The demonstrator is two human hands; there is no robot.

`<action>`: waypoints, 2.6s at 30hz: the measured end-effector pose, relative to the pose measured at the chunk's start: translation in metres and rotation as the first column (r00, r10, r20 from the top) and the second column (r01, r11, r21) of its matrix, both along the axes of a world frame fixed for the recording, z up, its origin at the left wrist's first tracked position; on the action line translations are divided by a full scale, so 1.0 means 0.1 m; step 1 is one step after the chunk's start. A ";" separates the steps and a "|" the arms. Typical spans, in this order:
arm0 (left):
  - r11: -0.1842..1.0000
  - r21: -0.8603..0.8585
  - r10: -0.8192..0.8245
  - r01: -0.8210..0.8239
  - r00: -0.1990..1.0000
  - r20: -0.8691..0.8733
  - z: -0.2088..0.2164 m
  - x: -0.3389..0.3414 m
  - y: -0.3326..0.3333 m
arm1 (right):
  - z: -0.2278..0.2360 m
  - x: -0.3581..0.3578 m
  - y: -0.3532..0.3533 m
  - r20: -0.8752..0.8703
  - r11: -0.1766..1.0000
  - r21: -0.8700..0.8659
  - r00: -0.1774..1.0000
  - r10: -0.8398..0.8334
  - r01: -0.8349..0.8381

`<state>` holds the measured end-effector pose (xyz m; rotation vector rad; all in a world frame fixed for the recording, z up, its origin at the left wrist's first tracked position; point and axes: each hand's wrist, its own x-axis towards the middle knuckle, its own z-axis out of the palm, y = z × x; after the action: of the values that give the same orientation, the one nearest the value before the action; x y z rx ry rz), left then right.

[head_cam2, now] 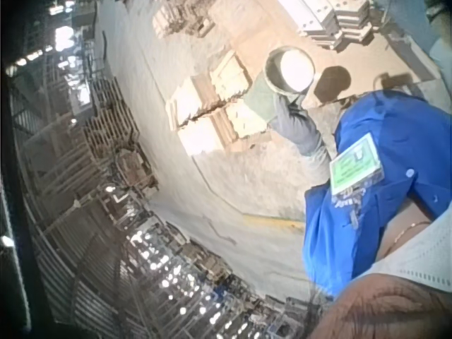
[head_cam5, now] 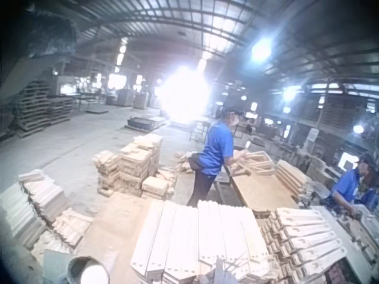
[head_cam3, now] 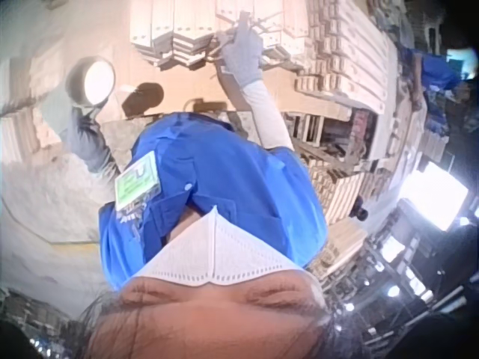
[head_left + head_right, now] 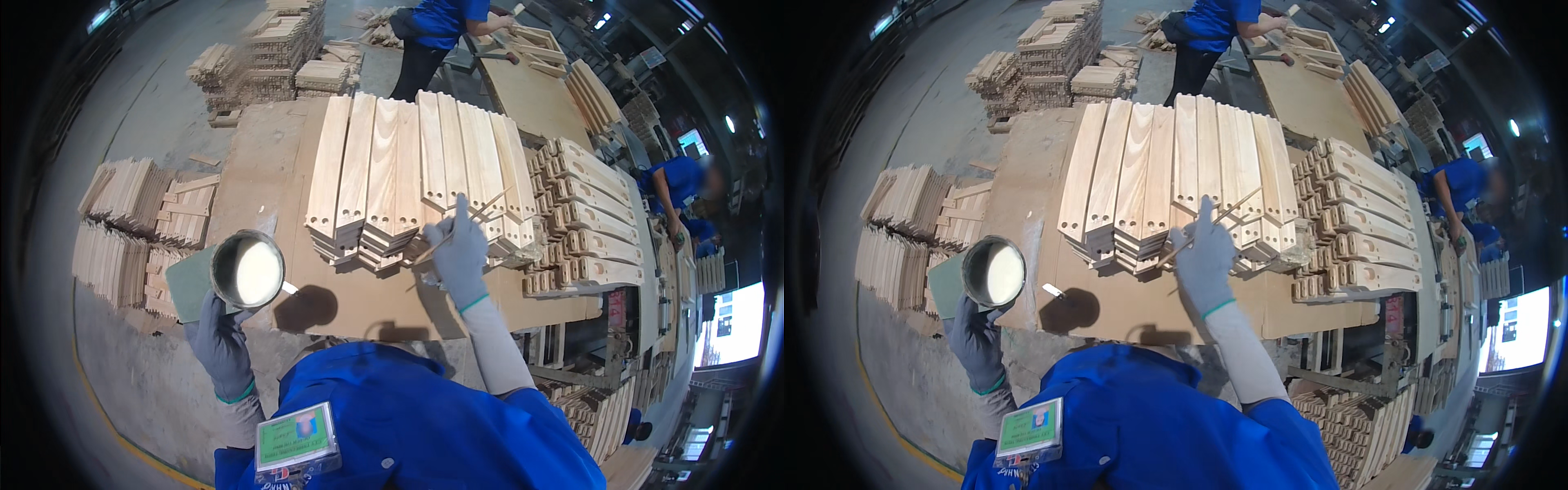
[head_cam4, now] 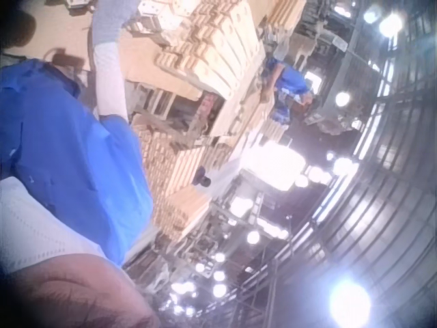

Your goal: The person applies a white liquid to the edges and holes of stacked wooden pieces using a brush. They repeatedly dip the brush into a container and coat each piece before moving to the next.

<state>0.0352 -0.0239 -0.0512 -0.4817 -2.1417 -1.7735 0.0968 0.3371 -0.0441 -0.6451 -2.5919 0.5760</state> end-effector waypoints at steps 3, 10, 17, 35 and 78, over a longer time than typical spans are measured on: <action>0.997 -0.071 -0.029 0.028 1.000 -0.013 0.00 -0.06 -0.10 | -0.21 0.09 -0.37 -0.051 0.979 0.175 0.992 0.114 -0.103; 0.991 0.129 -0.035 0.024 0.996 0.085 0.13 -0.10 -0.19 | -0.22 -0.36 -0.41 -0.108 1.000 0.002 0.994 0.001 -0.001; 0.999 0.009 0.041 -0.042 0.998 0.053 0.17 -0.11 -0.20 | 0.00 -0.68 -0.34 0.011 0.998 0.056 0.999 -0.037 0.036; 0.996 -0.064 0.061 -0.065 0.996 -0.065 0.22 -0.11 -0.31 | -0.01 -1.01 -0.92 0.131 0.983 -0.181 0.990 0.054 -0.030; 0.993 0.027 -0.102 0.112 0.966 -0.236 0.66 -0.48 0.52 | 1.11 -0.08 -1.14 -0.710 0.453 -0.573 0.690 0.141 -0.683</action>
<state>-0.0125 0.0285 0.0144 -0.7689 -1.9475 -1.7148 0.0886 0.2232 0.0673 0.0639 -1.7349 1.8994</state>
